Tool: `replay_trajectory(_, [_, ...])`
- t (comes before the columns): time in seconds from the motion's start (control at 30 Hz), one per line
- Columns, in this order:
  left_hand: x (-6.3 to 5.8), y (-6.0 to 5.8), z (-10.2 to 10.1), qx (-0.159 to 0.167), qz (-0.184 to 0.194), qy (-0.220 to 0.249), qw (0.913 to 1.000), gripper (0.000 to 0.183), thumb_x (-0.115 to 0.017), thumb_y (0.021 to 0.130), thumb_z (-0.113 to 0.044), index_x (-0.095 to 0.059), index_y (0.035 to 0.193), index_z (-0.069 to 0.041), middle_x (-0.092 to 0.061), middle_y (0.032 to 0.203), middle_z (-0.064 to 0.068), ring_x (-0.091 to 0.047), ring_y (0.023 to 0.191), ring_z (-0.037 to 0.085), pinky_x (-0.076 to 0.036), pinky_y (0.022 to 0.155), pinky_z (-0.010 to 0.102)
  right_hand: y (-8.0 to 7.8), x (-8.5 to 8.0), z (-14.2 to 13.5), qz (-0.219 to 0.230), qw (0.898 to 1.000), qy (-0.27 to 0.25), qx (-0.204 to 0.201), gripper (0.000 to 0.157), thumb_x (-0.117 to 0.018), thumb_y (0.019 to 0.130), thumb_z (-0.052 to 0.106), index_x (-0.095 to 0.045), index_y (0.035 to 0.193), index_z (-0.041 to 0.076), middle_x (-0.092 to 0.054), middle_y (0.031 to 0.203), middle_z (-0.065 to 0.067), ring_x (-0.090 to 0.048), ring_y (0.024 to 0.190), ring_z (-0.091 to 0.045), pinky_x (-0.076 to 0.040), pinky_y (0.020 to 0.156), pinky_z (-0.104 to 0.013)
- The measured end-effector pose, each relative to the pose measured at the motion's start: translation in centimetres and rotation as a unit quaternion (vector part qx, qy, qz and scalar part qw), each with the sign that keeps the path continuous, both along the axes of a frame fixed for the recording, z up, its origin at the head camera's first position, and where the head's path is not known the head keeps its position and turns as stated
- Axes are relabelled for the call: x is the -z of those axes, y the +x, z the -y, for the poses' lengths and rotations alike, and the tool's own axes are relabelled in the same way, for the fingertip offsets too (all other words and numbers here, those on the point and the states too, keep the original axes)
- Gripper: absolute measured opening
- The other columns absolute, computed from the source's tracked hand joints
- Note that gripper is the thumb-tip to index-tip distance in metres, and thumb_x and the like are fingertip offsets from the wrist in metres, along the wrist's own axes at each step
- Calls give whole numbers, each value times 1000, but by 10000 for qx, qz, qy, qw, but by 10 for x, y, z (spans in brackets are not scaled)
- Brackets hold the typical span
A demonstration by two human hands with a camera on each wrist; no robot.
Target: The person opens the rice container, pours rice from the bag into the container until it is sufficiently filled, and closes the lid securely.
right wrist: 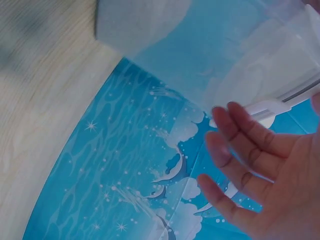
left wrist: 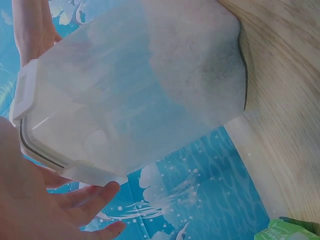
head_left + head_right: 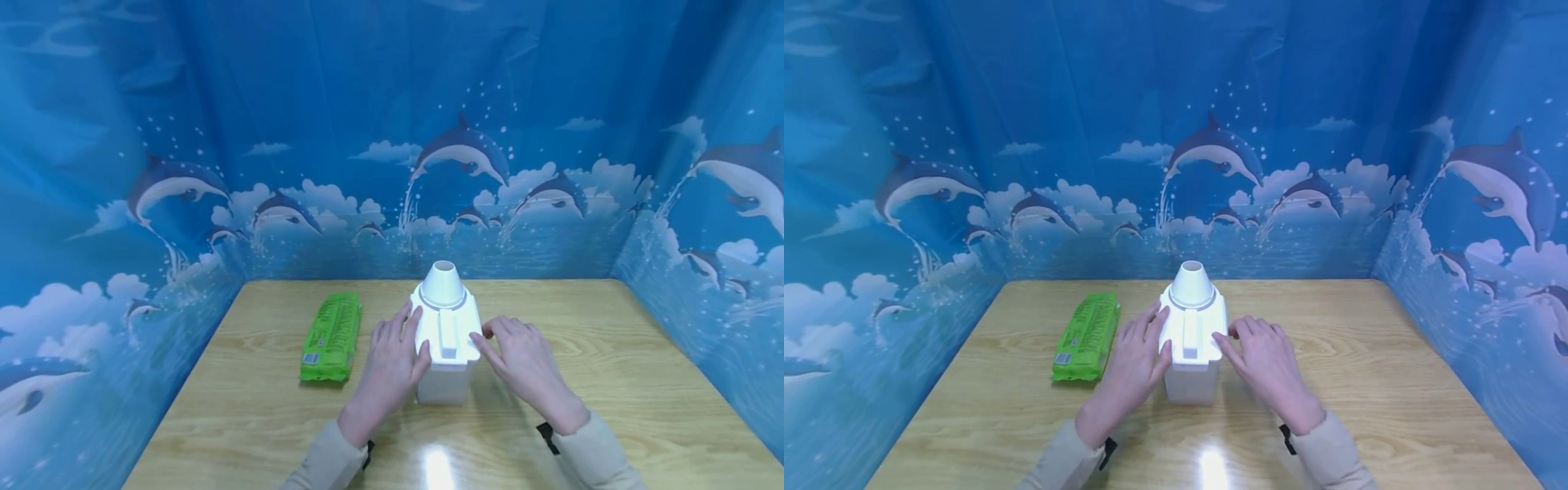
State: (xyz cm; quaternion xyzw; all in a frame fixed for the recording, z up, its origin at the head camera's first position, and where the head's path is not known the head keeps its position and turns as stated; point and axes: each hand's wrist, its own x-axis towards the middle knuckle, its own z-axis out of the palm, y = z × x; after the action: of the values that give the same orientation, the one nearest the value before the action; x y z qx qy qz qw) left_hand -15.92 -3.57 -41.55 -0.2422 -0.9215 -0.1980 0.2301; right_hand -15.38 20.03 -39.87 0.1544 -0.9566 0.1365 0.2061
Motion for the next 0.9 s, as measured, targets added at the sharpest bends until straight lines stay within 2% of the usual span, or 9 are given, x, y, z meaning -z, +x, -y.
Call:
replay_trajectory(0.27, [4, 3, -2, 56, -14, 54, 10000, 58, -37, 107, -36, -37, 154, -3, -38, 158, 21, -49, 136, 38, -35, 115, 60, -1, 6, -2, -249, 9990, 2, -362, 27, -56, 103, 33, -68, 94, 10, -67, 88, -2, -63, 78, -19, -54, 81, -50])
replay_trajectory(0.43, [6, 2, -3, 98, -67, 165, 9998, 57, -36, 106, -34, -37, 154, -2, -39, 157, 22, -46, 138, 38, -33, 116, 61, -3, 8, -2, -361, 9972, -234, -608, 20, -56, 100, 23, -67, 91, 10, -63, 82, 1, -56, 72, -12, -52, 70, -37])
replay_trajectory(0.73, [6, -1, -5, 58, -98, 156, 9998, 58, -37, 106, -35, -37, 153, -2, -40, 156, 21, -46, 137, 36, -30, 117, 60, -6, 11, -1, -138, 9964, -595, -594, 18, -55, 101, 20, -66, 90, 11, -58, 79, 4, -51, 67, -8, -46, 61, -27])
replay_trajectory(0.9, [6, -2, -5, 67, -107, 159, 9998, 58, -38, 106, -35, -38, 153, -2, -40, 156, 21, -46, 137, 36, -31, 117, 61, -7, 11, 1, -74, 9958, -579, -704, 22, -51, 103, 18, -62, 85, 13, -54, 75, 6, -46, 66, -7, -46, 63, -30])
